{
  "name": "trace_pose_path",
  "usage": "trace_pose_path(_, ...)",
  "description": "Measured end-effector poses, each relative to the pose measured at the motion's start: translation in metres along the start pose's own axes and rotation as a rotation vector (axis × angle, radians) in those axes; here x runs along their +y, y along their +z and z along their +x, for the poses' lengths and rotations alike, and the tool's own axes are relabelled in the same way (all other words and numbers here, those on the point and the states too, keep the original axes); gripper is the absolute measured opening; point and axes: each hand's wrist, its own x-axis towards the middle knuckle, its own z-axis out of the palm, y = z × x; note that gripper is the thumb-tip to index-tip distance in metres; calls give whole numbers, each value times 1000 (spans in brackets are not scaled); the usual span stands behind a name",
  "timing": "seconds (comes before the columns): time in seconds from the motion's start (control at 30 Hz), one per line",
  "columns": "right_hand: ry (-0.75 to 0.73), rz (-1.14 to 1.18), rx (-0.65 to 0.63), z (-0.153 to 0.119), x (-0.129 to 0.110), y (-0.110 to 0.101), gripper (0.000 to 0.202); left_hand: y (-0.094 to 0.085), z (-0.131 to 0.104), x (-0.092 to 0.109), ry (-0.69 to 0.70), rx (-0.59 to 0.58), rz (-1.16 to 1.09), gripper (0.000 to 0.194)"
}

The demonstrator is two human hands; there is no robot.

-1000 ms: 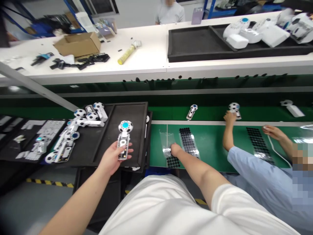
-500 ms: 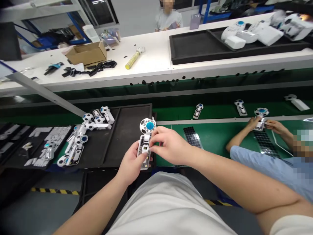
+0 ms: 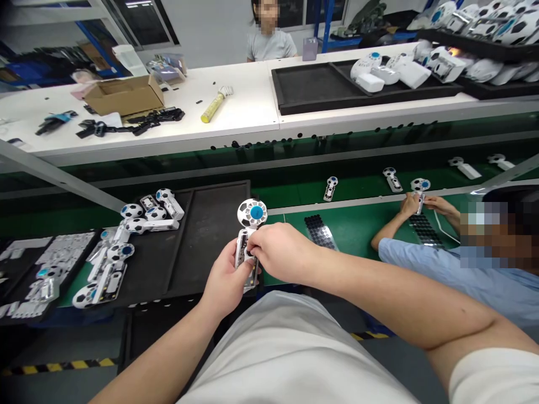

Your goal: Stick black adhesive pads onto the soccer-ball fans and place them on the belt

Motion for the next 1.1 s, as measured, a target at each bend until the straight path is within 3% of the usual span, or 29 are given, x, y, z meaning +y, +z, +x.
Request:
trace_pose_path(0.43, 26, -203, -45, -1, -5, 19, 19, 5, -8, -6, 41, 53, 148, 37)
trace_pose_path(0.63, 176, -268, -62, 0, -6, 25, 17, 8, -8, -16, 41, 46, 133, 37)
trace_pose_path(0.77, 381, -54, 6, 1, 3, 28, 17, 9, -3, -20, -36, 59, 57, 39)
trace_pose_path(0.9, 466, 559, 78, 1, 29, 61, 44, 13, 8, -34, -19, 65, -3, 53)
trace_pose_path(0.97, 445, 851, 98, 3, 53, 89, 40, 15, 17, -43, -30, 44, 77, 64)
trace_pose_path(1.03, 484, 956, 147, 6, 83, 119, 36, 12, 30, -48, -62, 16, 246, 72)
trace_pose_path(1.1, 598, 897, 197, 6, 118, 148, 37, -2, 47, -48, -84, 27, 380, 73)
